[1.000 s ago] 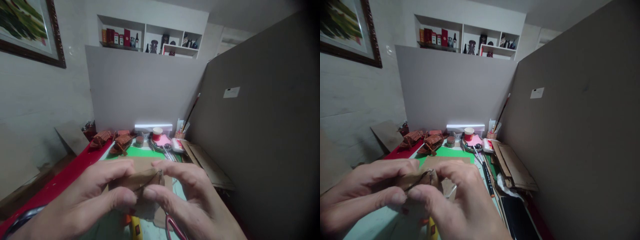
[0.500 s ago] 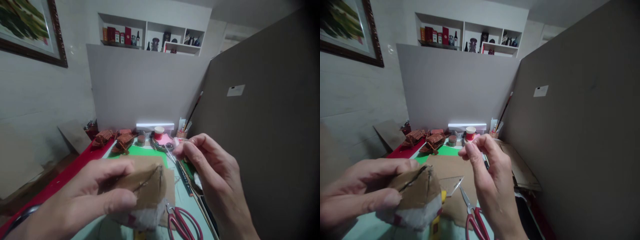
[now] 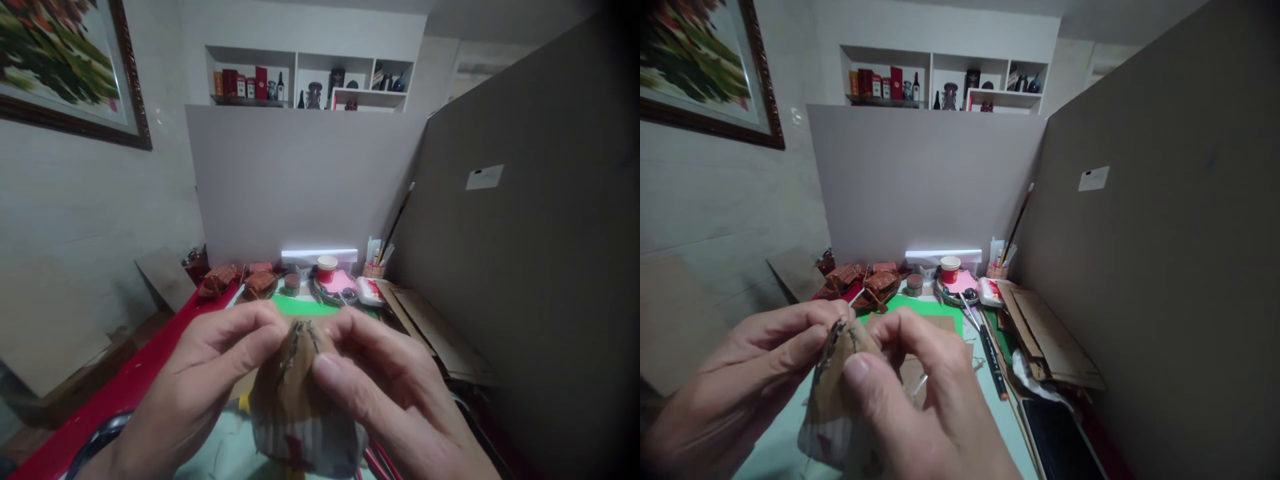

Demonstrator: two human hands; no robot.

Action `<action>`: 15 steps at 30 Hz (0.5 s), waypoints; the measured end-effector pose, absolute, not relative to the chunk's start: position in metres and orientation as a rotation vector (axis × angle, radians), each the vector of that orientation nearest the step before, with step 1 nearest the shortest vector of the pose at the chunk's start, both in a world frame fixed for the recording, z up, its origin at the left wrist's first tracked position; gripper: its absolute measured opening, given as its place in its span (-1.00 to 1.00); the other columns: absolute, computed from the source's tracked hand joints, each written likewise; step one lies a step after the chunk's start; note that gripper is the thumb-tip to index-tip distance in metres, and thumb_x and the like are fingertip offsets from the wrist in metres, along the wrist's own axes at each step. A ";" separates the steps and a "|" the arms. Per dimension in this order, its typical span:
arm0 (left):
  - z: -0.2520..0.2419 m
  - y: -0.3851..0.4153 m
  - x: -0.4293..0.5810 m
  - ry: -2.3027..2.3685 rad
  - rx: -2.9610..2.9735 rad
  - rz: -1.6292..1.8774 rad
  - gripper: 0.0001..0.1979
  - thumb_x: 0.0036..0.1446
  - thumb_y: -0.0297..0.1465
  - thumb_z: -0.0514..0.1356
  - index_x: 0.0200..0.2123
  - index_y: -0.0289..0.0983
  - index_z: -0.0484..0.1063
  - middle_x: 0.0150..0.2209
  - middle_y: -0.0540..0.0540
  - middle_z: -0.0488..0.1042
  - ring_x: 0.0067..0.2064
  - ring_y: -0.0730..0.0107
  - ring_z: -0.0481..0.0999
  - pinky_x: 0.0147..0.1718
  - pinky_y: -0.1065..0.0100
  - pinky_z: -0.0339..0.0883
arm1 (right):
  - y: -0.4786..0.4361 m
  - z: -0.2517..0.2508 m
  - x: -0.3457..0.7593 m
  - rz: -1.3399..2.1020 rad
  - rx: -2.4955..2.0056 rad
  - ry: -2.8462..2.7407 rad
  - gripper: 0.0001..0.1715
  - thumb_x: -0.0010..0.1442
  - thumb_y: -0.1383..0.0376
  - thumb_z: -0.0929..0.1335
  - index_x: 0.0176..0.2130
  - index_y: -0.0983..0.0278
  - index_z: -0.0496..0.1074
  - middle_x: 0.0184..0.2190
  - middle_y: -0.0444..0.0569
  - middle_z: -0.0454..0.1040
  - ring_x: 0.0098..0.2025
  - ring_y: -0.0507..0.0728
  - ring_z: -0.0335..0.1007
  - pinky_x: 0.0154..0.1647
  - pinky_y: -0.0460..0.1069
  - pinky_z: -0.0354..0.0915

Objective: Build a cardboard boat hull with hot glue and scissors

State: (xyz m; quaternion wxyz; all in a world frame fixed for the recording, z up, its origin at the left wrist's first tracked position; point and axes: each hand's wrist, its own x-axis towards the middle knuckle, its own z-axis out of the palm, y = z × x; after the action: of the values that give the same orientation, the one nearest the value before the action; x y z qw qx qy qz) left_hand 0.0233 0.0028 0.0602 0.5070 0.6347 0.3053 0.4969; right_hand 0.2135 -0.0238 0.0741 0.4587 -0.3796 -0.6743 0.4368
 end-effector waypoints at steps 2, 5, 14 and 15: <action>0.061 0.001 0.024 0.747 1.504 1.208 -0.69 0.21 -0.14 0.29 -0.45 -0.22 0.53 -0.42 -0.02 0.40 -0.36 0.37 0.39 -0.38 0.41 0.32 | -0.024 0.076 0.213 1.127 -0.958 -1.680 -0.73 0.32 0.08 0.35 -0.30 0.20 0.45 -0.28 -0.04 0.43 -0.08 0.16 0.37 -0.35 -0.10 0.29; 0.062 0.000 0.023 0.758 1.448 1.197 -0.76 0.21 -0.20 0.30 -0.42 -0.22 0.55 -0.42 -0.01 0.43 -0.37 0.40 0.43 -0.38 0.43 0.33 | -0.025 0.079 0.212 1.064 -0.900 -1.714 -0.79 0.31 0.17 0.35 -0.33 0.18 0.50 -0.32 -0.08 0.50 -0.17 0.13 0.44 -0.34 -0.10 0.35; 0.056 0.006 0.011 0.771 1.540 1.061 -0.73 0.21 -0.18 0.30 -0.45 -0.22 0.51 -0.47 0.00 0.40 -0.42 0.40 0.40 -0.46 0.42 0.28 | -0.026 0.074 0.210 1.015 -0.919 -1.693 -0.69 0.24 0.10 0.42 -0.46 0.18 0.45 -0.48 -0.11 0.49 -0.41 0.10 0.47 -0.44 -0.10 0.46; 0.056 0.005 0.012 0.791 1.538 1.070 -0.72 0.20 -0.17 0.30 -0.45 -0.22 0.50 -0.46 0.00 0.39 -0.41 0.40 0.39 -0.46 0.42 0.27 | -0.026 0.074 0.210 0.988 -0.918 -1.707 -0.69 0.25 0.10 0.41 -0.46 0.18 0.45 -0.49 -0.11 0.48 -0.41 0.11 0.47 -0.43 -0.09 0.46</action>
State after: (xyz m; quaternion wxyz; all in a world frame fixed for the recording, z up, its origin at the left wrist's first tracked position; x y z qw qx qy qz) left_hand 0.0118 0.0048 0.0560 0.5259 0.6432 0.3307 0.4476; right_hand 0.2103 -0.0257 0.0736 0.4644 -0.3739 -0.6948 0.4022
